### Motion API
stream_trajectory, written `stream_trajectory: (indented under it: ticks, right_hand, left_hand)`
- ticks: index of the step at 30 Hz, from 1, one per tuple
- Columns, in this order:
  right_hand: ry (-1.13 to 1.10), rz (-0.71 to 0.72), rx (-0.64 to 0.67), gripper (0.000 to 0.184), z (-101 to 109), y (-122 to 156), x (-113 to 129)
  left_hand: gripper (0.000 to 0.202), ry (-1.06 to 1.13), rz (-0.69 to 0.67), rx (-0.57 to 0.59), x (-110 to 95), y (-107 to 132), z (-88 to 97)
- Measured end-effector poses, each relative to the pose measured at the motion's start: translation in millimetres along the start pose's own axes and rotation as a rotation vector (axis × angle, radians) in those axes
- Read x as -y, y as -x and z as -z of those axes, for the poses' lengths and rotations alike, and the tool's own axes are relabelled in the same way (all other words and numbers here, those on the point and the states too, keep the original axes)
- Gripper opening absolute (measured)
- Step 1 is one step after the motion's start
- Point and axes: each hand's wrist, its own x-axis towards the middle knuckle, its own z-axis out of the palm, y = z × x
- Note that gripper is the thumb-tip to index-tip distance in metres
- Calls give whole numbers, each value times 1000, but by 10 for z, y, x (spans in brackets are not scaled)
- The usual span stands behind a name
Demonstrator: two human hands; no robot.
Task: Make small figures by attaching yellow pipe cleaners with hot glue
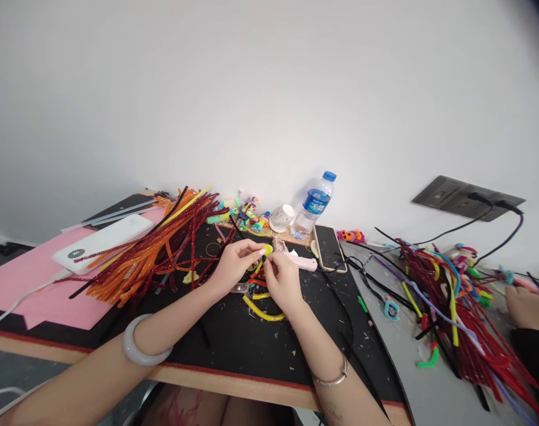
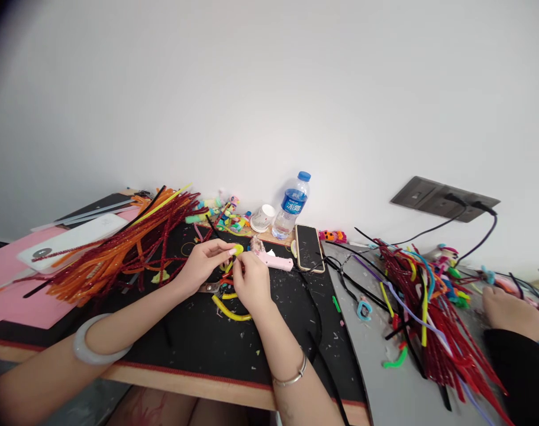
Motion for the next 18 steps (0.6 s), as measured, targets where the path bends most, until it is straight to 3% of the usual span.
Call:
stream_trajectory:
  ticks: [18]
  right_hand:
    - [21,-10,-30,22,38,-19,-7]
  left_hand:
    - [31,-10,-8,35,43,-13,9]
